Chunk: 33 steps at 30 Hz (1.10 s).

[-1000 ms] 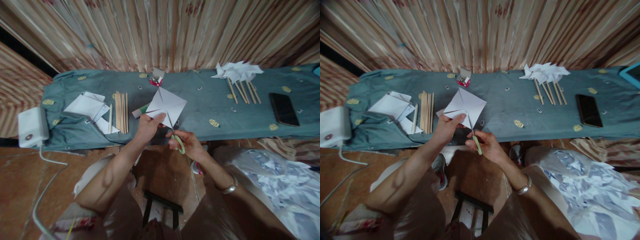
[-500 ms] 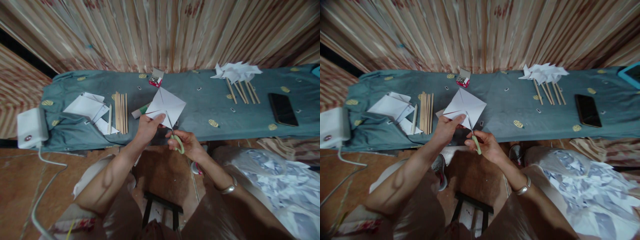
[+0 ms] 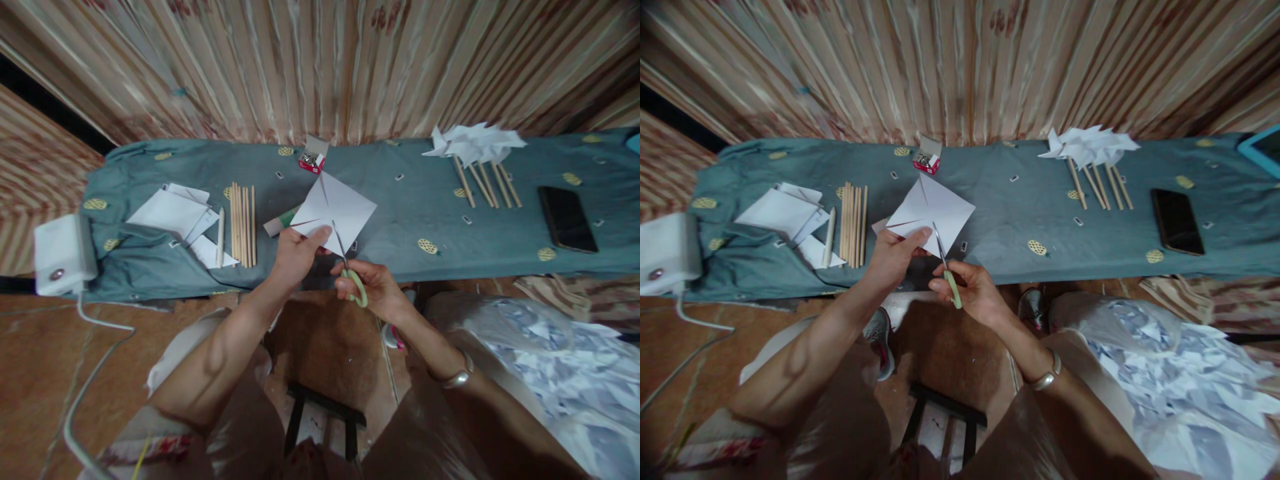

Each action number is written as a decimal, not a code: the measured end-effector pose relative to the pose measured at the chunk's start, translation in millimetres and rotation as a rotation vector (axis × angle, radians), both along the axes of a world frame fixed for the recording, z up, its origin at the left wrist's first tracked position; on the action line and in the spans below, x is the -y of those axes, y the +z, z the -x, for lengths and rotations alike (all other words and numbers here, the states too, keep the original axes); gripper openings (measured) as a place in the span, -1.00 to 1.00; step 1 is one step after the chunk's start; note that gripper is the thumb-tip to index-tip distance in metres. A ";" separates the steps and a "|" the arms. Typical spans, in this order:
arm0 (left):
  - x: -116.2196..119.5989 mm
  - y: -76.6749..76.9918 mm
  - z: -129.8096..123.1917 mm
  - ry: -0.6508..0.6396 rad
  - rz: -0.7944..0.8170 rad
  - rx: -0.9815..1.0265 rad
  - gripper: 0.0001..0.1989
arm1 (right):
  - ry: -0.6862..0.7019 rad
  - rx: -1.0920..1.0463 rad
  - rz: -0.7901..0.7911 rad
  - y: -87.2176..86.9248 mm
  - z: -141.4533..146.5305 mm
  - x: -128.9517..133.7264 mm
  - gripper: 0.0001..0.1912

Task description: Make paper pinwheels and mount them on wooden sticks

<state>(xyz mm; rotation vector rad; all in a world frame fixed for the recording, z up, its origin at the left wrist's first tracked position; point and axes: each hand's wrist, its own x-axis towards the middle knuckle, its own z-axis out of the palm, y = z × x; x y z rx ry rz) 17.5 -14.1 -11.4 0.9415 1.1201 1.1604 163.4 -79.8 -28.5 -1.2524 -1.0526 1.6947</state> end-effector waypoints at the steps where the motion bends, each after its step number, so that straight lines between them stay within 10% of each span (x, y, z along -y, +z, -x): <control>1: -0.1 -0.3 0.0 0.002 0.000 -0.005 -0.77 | 0.003 0.005 0.002 0.9 0.0 0.0 -0.51; 33: -1.7 -0.4 -0.8 0.037 0.012 -0.003 -0.71 | -0.030 -0.003 0.001 1.4 6.4 -1.7 -0.52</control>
